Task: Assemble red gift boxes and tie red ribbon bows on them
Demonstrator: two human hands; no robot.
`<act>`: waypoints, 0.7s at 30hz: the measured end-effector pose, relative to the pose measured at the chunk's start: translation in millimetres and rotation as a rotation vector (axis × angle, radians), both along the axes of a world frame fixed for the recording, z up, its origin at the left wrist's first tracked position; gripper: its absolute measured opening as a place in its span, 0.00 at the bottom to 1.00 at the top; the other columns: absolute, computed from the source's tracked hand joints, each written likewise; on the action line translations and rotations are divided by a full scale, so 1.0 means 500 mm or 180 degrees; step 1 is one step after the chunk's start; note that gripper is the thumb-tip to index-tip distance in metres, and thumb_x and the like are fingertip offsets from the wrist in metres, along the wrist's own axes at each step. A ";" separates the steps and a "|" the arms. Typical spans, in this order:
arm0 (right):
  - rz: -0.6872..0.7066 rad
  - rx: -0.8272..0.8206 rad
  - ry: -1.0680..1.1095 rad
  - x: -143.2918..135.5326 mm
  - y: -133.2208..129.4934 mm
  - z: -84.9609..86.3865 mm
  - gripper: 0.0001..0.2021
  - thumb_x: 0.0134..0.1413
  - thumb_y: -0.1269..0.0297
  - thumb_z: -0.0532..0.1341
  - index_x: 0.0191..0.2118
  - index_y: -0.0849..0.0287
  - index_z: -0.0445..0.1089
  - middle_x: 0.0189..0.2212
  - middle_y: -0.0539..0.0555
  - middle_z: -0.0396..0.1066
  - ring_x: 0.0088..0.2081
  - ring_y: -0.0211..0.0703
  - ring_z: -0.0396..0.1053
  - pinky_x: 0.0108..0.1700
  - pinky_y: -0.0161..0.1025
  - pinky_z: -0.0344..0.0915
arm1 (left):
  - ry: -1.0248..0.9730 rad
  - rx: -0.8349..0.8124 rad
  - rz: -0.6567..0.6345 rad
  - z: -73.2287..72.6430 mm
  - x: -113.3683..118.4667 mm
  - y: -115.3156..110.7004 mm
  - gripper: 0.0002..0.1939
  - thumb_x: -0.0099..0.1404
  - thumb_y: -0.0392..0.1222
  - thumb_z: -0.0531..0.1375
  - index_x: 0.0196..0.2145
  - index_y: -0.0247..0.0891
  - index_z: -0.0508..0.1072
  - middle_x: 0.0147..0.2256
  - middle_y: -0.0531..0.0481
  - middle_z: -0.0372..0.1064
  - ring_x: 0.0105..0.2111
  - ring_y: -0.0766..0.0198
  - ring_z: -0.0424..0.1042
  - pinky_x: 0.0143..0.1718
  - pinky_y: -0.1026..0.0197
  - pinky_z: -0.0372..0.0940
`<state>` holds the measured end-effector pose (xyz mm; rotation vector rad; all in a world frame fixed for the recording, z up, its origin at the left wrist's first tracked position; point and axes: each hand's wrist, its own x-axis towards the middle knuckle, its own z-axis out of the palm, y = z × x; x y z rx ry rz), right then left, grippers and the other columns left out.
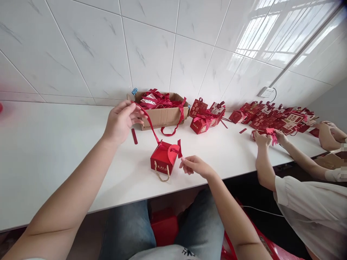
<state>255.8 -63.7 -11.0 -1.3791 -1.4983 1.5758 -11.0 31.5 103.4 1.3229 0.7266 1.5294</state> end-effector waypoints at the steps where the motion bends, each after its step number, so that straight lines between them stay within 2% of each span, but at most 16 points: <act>1: -0.0043 -0.0219 0.0167 -0.010 -0.003 -0.019 0.29 0.51 0.36 0.54 0.29 0.62 0.71 0.18 0.50 0.66 0.18 0.31 0.60 0.22 0.32 0.53 | -0.0144 -0.0089 0.0279 -0.012 -0.006 0.005 0.07 0.60 0.41 0.60 0.29 0.35 0.68 0.28 0.50 0.68 0.28 0.62 0.74 0.25 0.63 0.66; 4: -0.0306 -0.0795 0.0761 -0.044 -0.005 -0.062 0.33 0.49 0.31 0.51 0.29 0.62 0.70 0.18 0.50 0.66 0.17 0.31 0.60 0.20 0.31 0.50 | -0.0308 -0.0316 0.0774 -0.054 -0.027 0.018 0.08 0.59 0.43 0.62 0.33 0.36 0.71 0.34 0.48 0.71 0.34 0.59 0.76 0.33 0.60 0.69; 6: -0.0516 -0.0972 0.1133 -0.060 -0.001 -0.074 0.34 0.48 0.29 0.50 0.29 0.61 0.68 0.18 0.49 0.66 0.17 0.31 0.60 0.20 0.30 0.49 | -0.0261 -0.0431 0.0926 -0.084 -0.041 0.020 0.12 0.57 0.46 0.63 0.38 0.39 0.73 0.41 0.46 0.71 0.39 0.58 0.74 0.38 0.58 0.69; 8: -0.0764 -0.1020 0.1416 -0.069 0.006 -0.075 0.34 0.47 0.28 0.49 0.28 0.60 0.66 0.17 0.49 0.65 0.16 0.30 0.59 0.19 0.29 0.48 | 0.0051 -0.0725 0.0970 -0.115 -0.051 0.014 0.16 0.55 0.50 0.64 0.38 0.39 0.74 0.41 0.46 0.72 0.39 0.60 0.73 0.38 0.59 0.68; 9: -0.0894 -0.1038 0.1518 -0.071 0.011 -0.074 0.34 0.47 0.28 0.48 0.28 0.60 0.65 0.17 0.48 0.64 0.16 0.30 0.58 0.18 0.29 0.46 | 0.0402 -0.0985 0.0825 -0.131 -0.053 0.009 0.17 0.54 0.54 0.64 0.33 0.37 0.74 0.37 0.46 0.73 0.35 0.60 0.72 0.35 0.60 0.67; 10: -0.1016 -0.1064 0.1604 -0.072 0.016 -0.072 0.33 0.46 0.28 0.49 0.28 0.59 0.64 0.17 0.48 0.63 0.16 0.30 0.58 0.18 0.29 0.45 | 0.0889 -0.1290 0.0494 -0.146 -0.053 0.003 0.21 0.53 0.59 0.62 0.27 0.35 0.73 0.31 0.46 0.72 0.31 0.61 0.71 0.32 0.61 0.66; 12: -0.1250 -0.1071 0.1747 -0.071 0.025 -0.069 0.30 0.44 0.31 0.56 0.27 0.59 0.64 0.17 0.47 0.63 0.16 0.30 0.57 0.18 0.29 0.43 | 0.1886 -0.1870 -0.0409 -0.175 -0.042 -0.011 0.30 0.53 0.68 0.57 0.18 0.34 0.70 0.22 0.46 0.69 0.24 0.61 0.69 0.27 0.61 0.62; 13: -0.1366 -0.1002 0.1814 -0.071 0.029 -0.069 0.27 0.41 0.35 0.61 0.27 0.59 0.63 0.17 0.47 0.63 0.16 0.30 0.57 0.18 0.29 0.43 | 0.2195 -0.2016 -0.0728 -0.188 -0.032 -0.017 0.33 0.53 0.71 0.54 0.15 0.35 0.68 0.19 0.46 0.67 0.22 0.62 0.67 0.26 0.62 0.61; 15: -0.1573 -0.0709 0.1925 -0.070 0.035 -0.067 0.23 0.36 0.44 0.69 0.26 0.58 0.62 0.18 0.46 0.64 0.18 0.30 0.59 0.18 0.29 0.46 | 0.2340 -0.2010 -0.0895 -0.206 -0.005 -0.026 0.35 0.54 0.73 0.51 0.13 0.36 0.65 0.16 0.48 0.63 0.18 0.64 0.63 0.22 0.63 0.56; 17: -0.1710 -0.0282 0.1946 -0.069 0.038 -0.062 0.21 0.36 0.48 0.71 0.26 0.58 0.63 0.20 0.47 0.66 0.19 0.31 0.60 0.20 0.31 0.50 | 0.2090 -0.1777 -0.0823 -0.213 0.025 -0.029 0.33 0.55 0.71 0.52 0.14 0.37 0.64 0.15 0.50 0.62 0.17 0.65 0.60 0.20 0.63 0.52; 21: -0.1813 0.0477 0.1751 -0.066 0.040 -0.034 0.18 0.41 0.49 0.68 0.27 0.59 0.67 0.24 0.50 0.69 0.22 0.33 0.63 0.23 0.33 0.57 | 0.1547 -0.0981 -0.0563 -0.197 0.066 -0.028 0.24 0.58 0.61 0.58 0.18 0.37 0.68 0.17 0.52 0.64 0.19 0.65 0.62 0.22 0.62 0.55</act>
